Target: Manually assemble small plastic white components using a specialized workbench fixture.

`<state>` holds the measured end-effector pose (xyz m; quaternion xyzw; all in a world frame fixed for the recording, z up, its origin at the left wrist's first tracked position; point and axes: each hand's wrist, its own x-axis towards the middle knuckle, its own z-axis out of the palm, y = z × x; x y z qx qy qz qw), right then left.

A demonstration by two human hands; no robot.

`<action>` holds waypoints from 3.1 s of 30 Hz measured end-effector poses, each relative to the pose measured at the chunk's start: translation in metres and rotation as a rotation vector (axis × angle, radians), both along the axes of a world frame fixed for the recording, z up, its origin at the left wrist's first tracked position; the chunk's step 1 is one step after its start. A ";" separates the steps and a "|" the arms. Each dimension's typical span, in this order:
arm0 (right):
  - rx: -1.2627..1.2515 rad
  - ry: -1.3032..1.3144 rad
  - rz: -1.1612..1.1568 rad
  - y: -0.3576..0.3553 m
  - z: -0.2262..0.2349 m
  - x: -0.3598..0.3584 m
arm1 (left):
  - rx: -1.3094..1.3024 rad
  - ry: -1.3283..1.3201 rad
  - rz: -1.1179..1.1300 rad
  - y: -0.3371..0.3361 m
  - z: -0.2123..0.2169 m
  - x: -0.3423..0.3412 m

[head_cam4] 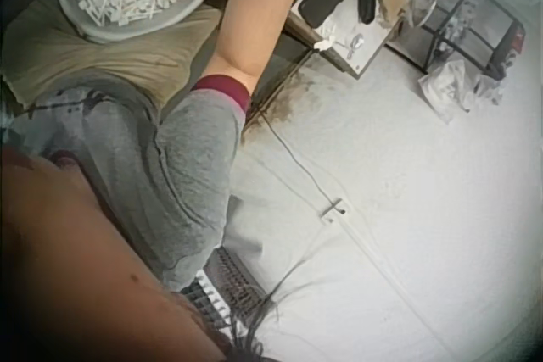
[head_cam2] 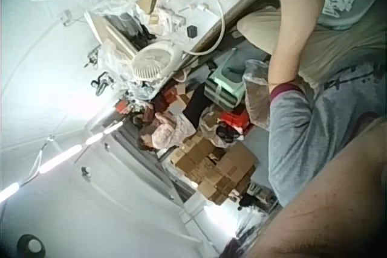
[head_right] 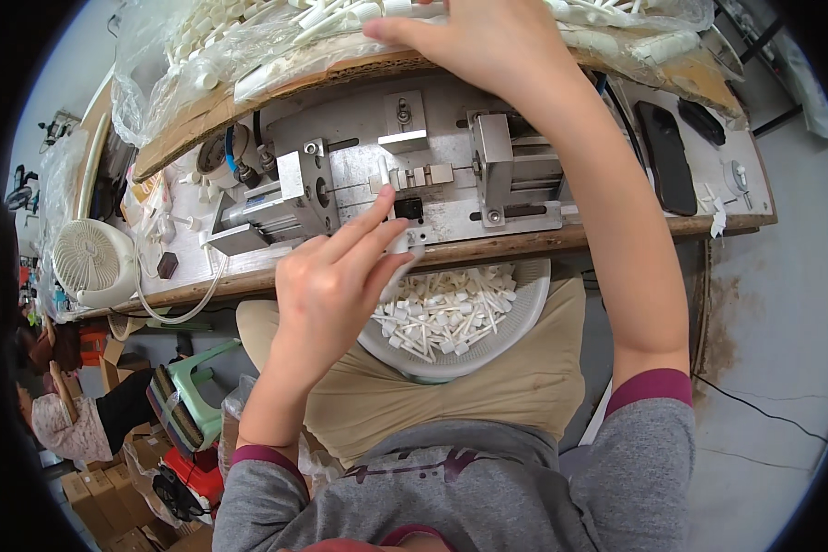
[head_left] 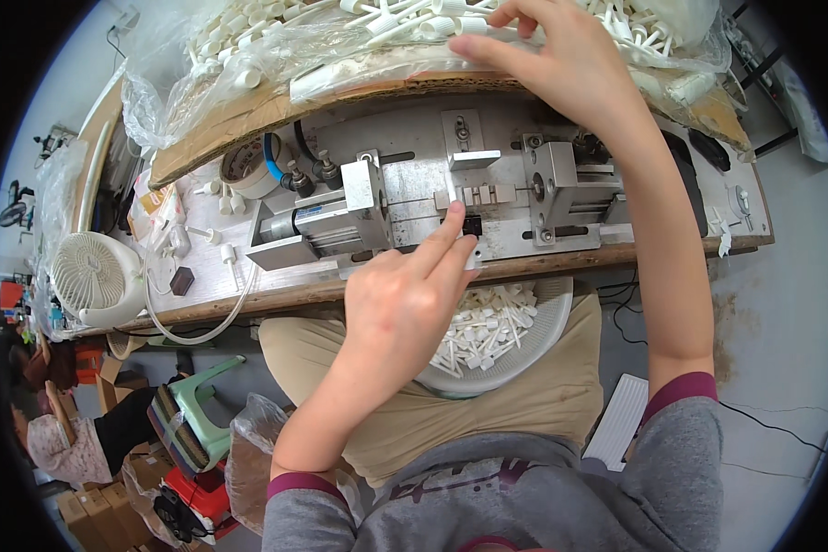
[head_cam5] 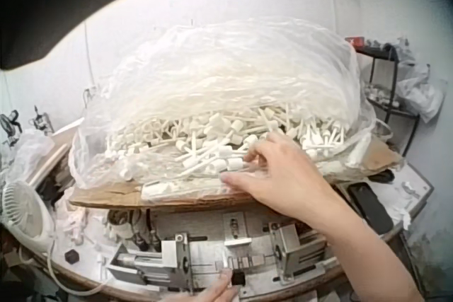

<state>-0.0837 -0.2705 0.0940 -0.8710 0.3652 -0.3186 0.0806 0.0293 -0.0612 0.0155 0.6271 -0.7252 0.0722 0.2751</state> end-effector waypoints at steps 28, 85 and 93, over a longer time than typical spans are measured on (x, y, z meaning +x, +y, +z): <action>-0.151 0.290 0.338 0.126 -0.079 -0.043 | -0.087 0.004 0.184 -0.142 0.085 0.049; -0.162 0.038 0.314 0.127 -0.092 -0.061 | -0.214 0.347 0.131 -0.082 0.086 0.046; -0.146 0.254 0.316 0.121 -0.085 -0.035 | -0.069 0.002 0.281 -0.125 0.087 0.040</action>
